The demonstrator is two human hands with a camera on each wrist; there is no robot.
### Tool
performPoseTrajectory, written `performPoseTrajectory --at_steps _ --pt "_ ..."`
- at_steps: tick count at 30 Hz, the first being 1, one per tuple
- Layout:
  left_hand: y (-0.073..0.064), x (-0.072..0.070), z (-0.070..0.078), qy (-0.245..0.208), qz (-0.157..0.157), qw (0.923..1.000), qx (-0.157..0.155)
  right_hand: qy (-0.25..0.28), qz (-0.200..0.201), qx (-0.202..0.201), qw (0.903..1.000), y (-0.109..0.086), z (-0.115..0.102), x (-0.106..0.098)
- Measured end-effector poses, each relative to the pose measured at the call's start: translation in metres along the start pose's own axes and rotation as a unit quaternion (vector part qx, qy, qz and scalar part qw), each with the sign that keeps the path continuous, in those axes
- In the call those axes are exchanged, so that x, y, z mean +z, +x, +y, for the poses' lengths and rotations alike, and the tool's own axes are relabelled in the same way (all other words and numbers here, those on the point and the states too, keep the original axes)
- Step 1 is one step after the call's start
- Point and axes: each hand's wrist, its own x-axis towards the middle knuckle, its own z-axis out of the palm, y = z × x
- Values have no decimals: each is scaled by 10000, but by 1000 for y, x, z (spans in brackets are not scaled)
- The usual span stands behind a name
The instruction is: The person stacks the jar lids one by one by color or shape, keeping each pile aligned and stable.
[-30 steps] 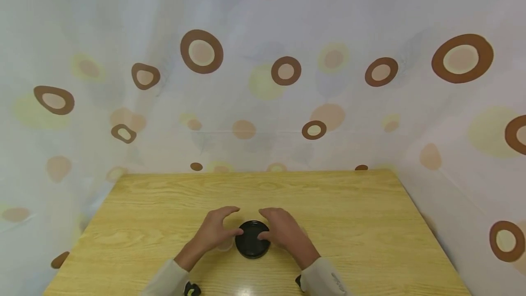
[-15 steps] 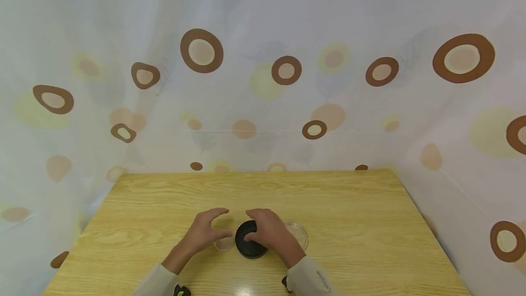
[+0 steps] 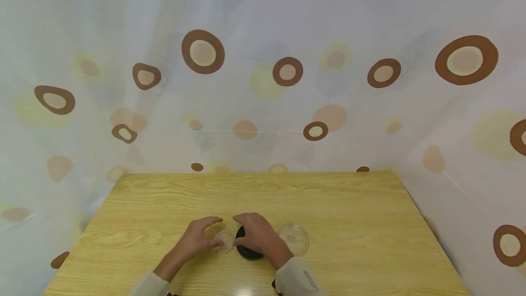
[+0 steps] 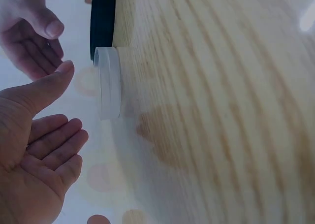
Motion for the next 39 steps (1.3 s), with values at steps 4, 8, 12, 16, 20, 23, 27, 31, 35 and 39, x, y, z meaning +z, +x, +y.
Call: performPoseTrajectory --at_steps 4,8,12,16,20,23,27,31,35,39 --pt "-3 1 -2 58 -43 10000 -8 -280 -68 -111 9995 3 -3 6" --pt "-5 1 -4 60 -14 10000 -43 -475 -132 -173 9986 6 -6 11" --pt "-8 2 -7 80 -19 10000 -3 -542 -204 -236 9980 8 -6 17" --pt "-11 3 -8 10 -129 9999 -26 -506 -185 -383 9978 10 -4 23" --pt "-13 5 -8 17 -220 9998 -10 -490 -153 -516 9973 13 -3 28" --pt "-13 6 -9 93 -236 9997 43 -628 -205 -528 9964 13 -6 30" --pt "-14 7 -10 147 -225 9996 90 -862 -219 -510 9947 13 -9 30" --pt "-13 7 -9 221 -209 9994 134 -1056 -178 -491 9930 14 -9 32" --pt "-13 8 -9 280 -230 9993 126 -1081 -173 -474 9929 14 -10 34" --pt "-15 9 -11 329 -228 9992 89 -1049 -130 -518 9930 14 -10 35"
